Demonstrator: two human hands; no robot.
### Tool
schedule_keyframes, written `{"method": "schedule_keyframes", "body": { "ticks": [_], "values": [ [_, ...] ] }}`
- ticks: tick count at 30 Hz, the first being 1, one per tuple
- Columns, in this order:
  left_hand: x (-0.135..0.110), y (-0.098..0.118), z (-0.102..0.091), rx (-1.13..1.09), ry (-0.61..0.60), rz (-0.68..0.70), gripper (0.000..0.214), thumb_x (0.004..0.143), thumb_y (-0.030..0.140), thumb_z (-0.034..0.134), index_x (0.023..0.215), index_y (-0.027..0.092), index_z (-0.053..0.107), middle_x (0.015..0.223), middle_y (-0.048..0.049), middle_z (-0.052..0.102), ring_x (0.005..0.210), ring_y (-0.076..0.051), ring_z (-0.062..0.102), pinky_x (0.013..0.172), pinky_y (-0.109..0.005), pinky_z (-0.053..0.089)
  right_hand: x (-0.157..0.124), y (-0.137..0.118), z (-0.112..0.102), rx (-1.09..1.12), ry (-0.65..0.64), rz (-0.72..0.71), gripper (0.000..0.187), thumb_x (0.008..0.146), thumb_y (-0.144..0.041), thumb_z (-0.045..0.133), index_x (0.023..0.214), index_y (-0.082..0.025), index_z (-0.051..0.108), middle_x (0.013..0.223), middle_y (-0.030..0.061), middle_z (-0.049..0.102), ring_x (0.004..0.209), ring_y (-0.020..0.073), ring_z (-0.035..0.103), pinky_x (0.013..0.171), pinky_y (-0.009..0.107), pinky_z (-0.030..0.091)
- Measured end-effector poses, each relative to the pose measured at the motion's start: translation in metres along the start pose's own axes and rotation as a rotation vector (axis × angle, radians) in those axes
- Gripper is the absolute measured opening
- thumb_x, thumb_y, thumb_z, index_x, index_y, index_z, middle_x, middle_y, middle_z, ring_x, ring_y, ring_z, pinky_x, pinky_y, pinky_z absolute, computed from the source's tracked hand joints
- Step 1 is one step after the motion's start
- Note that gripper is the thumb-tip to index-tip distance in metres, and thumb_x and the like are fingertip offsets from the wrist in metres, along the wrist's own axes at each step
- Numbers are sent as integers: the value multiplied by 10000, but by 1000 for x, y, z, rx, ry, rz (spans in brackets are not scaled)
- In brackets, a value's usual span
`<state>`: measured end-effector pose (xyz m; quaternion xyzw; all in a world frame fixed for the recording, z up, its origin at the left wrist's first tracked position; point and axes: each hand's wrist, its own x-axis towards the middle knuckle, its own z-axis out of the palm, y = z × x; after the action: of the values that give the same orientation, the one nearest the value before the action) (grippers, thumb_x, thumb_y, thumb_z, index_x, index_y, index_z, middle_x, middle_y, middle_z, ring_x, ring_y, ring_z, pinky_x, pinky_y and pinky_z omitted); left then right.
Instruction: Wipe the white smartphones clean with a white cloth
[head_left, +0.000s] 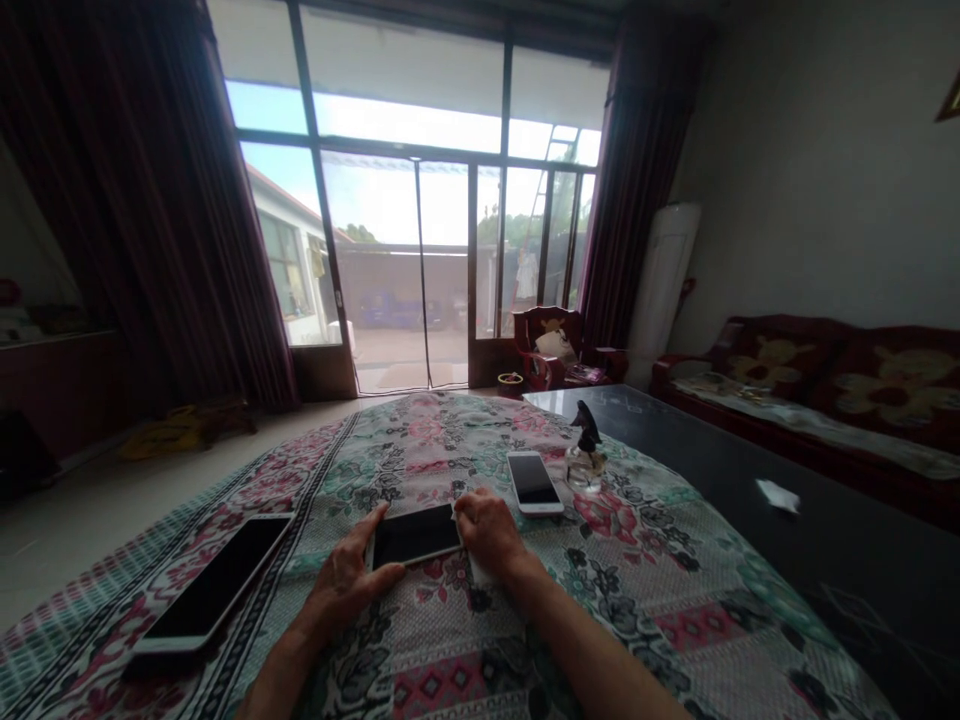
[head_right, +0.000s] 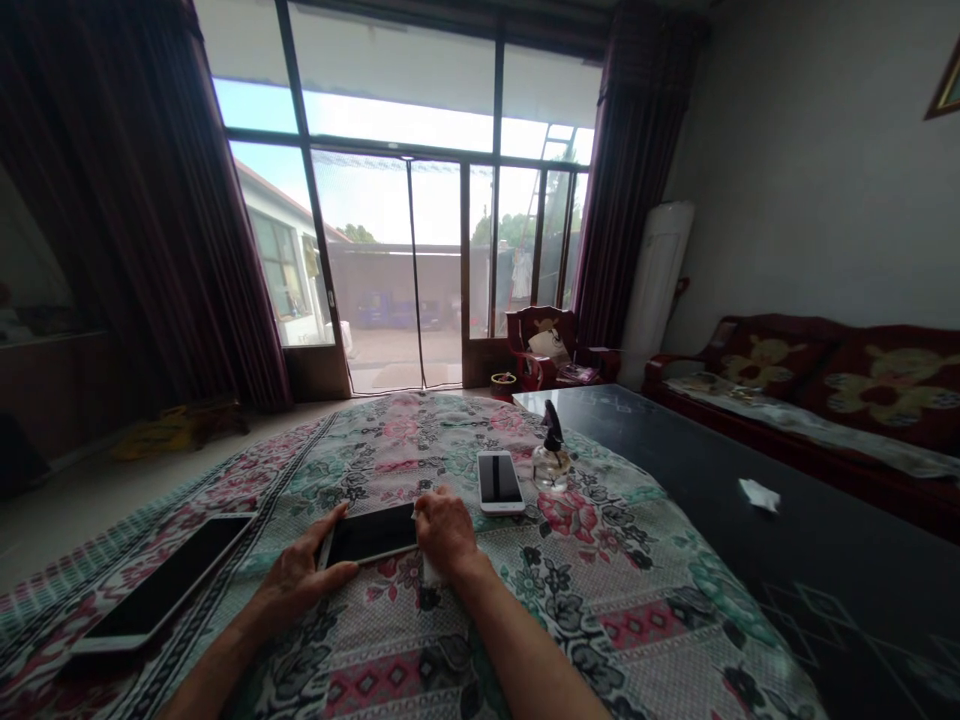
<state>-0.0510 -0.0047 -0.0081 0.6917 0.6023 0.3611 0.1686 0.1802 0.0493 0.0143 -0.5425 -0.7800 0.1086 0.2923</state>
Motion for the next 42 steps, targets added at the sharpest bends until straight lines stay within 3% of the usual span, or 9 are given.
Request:
{"method": "schedule_keyframes", "body": {
  "ticks": [5, 10, 24, 32, 37, 42],
  "values": [
    [1, 2, -1, 20, -14, -11, 765, 695, 405, 649, 1394, 186, 427, 1388, -96, 540, 1303, -289, 469, 1090, -421, 373, 20, 0, 5, -15, -4, 15, 235, 873, -194, 490, 916, -234, 718, 933, 44, 652, 829, 134, 601, 732, 201, 402],
    [1, 3, -2, 32, -1, 5, 727, 693, 424, 653, 1354, 174, 478, 1385, -100, 544, 1282, -296, 494, 1077, -410, 393, 23, 0, 5, -23, -24, -4, 240, 882, -217, 483, 885, -249, 721, 918, 36, 644, 842, 133, 593, 721, 200, 399],
    [2, -7, 3, -3, 8, 5, 820, 694, 408, 679, 1420, 160, 393, 1391, -118, 535, 1284, -301, 489, 1075, -423, 393, -32, 5, -19, -12, -83, -225, 197, 857, -163, 497, 762, -192, 666, 864, 35, 584, 819, 125, 565, 729, 198, 389],
    [1, -3, 1, -41, 38, -8, 750, 671, 367, 707, 1371, 229, 476, 1351, -76, 581, 1257, -308, 519, 1057, -424, 414, 4, 3, -5, -86, -53, -125, 208, 868, -206, 496, 857, -227, 703, 932, 36, 631, 827, 132, 591, 726, 209, 386],
    [2, -3, 2, -47, 34, -17, 784, 662, 371, 706, 1384, 193, 459, 1352, -93, 578, 1265, -309, 510, 1067, -420, 402, 26, 3, 4, -113, -44, -95, 248, 891, -215, 468, 830, -212, 709, 907, 56, 634, 813, 139, 596, 711, 215, 387],
    [3, -2, 2, -39, 17, -30, 805, 669, 377, 685, 1402, 166, 430, 1365, -104, 564, 1275, -303, 499, 1069, -404, 396, 28, 4, 7, -114, -35, -104, 247, 909, -231, 456, 862, -217, 697, 944, 59, 625, 832, 143, 589, 707, 222, 385]
  ]
}}
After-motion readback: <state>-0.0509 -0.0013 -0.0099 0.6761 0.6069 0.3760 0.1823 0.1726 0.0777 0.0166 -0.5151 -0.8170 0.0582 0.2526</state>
